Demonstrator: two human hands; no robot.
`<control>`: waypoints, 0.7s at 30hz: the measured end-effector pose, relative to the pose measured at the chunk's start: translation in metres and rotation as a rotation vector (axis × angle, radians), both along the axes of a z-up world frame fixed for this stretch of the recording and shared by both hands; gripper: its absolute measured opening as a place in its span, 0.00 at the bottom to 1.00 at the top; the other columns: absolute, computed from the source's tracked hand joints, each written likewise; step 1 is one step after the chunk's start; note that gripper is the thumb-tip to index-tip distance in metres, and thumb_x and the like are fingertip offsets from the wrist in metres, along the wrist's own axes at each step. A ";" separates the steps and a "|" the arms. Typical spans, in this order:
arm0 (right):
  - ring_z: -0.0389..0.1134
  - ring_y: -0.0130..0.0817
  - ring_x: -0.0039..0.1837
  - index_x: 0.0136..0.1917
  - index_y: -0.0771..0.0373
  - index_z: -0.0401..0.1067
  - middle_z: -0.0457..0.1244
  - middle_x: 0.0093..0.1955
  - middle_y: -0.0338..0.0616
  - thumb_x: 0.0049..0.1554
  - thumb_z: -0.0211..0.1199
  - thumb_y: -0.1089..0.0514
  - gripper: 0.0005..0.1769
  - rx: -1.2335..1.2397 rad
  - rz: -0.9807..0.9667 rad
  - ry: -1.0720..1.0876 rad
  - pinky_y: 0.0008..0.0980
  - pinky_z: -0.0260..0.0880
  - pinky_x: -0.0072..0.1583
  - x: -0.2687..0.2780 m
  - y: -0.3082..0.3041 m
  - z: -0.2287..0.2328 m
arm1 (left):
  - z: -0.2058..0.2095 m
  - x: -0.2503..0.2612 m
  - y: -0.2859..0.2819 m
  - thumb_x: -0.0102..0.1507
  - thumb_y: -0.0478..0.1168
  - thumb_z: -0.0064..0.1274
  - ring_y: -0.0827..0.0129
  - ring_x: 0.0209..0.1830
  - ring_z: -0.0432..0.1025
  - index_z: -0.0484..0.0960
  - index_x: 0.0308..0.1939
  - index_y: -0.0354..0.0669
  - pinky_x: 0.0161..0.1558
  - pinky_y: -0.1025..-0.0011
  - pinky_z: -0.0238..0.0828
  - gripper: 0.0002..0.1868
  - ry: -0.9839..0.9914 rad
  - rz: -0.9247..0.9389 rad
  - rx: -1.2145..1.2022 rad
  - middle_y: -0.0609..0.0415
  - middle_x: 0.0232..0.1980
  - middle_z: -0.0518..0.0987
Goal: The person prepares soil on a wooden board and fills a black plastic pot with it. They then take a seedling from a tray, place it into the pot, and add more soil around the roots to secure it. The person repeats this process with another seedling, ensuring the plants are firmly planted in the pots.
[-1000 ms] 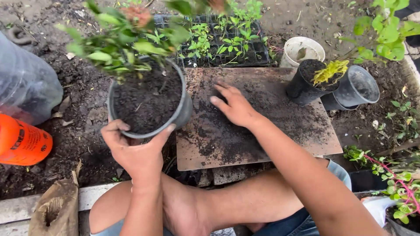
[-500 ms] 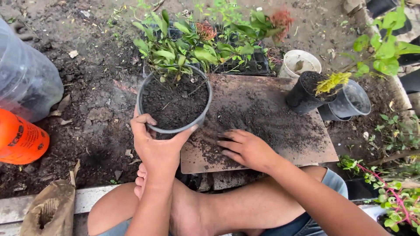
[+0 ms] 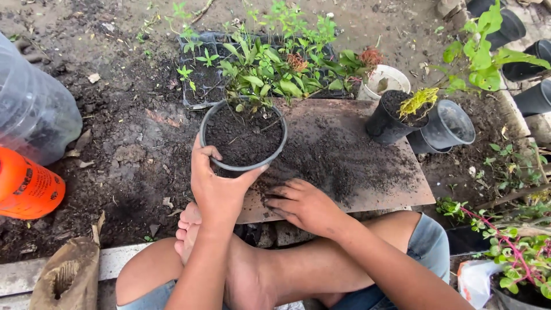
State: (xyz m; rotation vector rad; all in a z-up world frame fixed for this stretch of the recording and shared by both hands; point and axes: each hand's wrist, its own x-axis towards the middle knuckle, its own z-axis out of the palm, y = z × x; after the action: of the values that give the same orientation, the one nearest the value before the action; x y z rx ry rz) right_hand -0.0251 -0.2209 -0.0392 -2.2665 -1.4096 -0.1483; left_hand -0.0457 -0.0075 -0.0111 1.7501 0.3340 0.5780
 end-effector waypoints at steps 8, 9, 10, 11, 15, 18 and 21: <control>0.72 0.43 0.60 0.53 0.56 0.80 0.71 0.53 0.44 0.60 0.65 0.58 0.08 -0.164 -0.104 -0.102 0.44 0.69 0.65 0.032 -0.072 -0.005 | 0.000 0.003 -0.001 0.45 0.42 0.83 0.24 0.76 0.53 0.61 0.40 0.44 0.69 0.31 0.55 0.39 -0.044 -0.068 0.024 0.19 0.76 0.57; 0.72 0.42 0.59 0.52 0.56 0.80 0.71 0.53 0.43 0.60 0.64 0.58 0.08 -0.156 -0.124 -0.134 0.44 0.69 0.65 0.036 -0.078 -0.007 | 0.002 0.002 -0.002 0.45 0.42 0.83 0.24 0.75 0.55 0.61 0.40 0.44 0.68 0.30 0.55 0.39 -0.046 -0.082 0.042 0.19 0.75 0.59; 0.71 0.42 0.59 0.51 0.57 0.79 0.71 0.53 0.41 0.61 0.63 0.58 0.07 -0.148 -0.144 -0.165 0.43 0.69 0.66 0.041 -0.084 -0.008 | 0.004 0.001 -0.003 0.44 0.41 0.83 0.23 0.74 0.56 0.62 0.39 0.44 0.68 0.28 0.55 0.39 -0.048 -0.096 0.060 0.19 0.73 0.62; 0.71 0.42 0.59 0.51 0.57 0.79 0.71 0.53 0.41 0.61 0.63 0.58 0.07 -0.145 -0.149 -0.169 0.43 0.69 0.66 0.042 -0.080 -0.006 | 0.003 0.000 -0.004 0.44 0.41 0.83 0.23 0.74 0.56 0.62 0.39 0.44 0.68 0.28 0.55 0.39 -0.052 -0.100 0.062 0.19 0.73 0.62; 0.68 0.44 0.67 0.57 0.61 0.78 0.69 0.59 0.46 0.64 0.61 0.58 0.11 -0.061 -0.257 0.029 0.45 0.66 0.70 0.051 -0.052 0.010 | 0.002 -0.002 -0.008 0.44 0.41 0.83 0.23 0.74 0.57 0.62 0.38 0.44 0.66 0.25 0.54 0.38 -0.055 -0.115 0.108 0.20 0.73 0.63; 0.64 0.49 0.72 0.63 0.64 0.76 0.67 0.64 0.53 0.65 0.59 0.57 0.16 -0.086 -0.274 0.133 0.49 0.60 0.74 0.060 -0.029 0.005 | 0.005 -0.006 -0.008 0.42 0.42 0.83 0.25 0.74 0.59 0.63 0.38 0.45 0.67 0.27 0.56 0.39 -0.020 -0.128 0.134 0.21 0.71 0.65; 0.62 0.52 0.75 0.67 0.67 0.72 0.66 0.66 0.57 0.65 0.56 0.58 0.20 -0.114 -0.250 0.224 0.53 0.54 0.78 0.073 -0.020 -0.008 | -0.002 -0.005 -0.013 0.39 0.45 0.84 0.27 0.73 0.62 0.62 0.38 0.46 0.66 0.30 0.59 0.41 -0.029 -0.131 0.181 0.25 0.70 0.67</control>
State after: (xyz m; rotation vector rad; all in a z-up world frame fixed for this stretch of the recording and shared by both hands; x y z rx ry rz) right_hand 0.0482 -0.2404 -0.0473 -2.4590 -1.0427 0.1073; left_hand -0.0506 -0.0209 -0.0133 1.9195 0.1490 0.5519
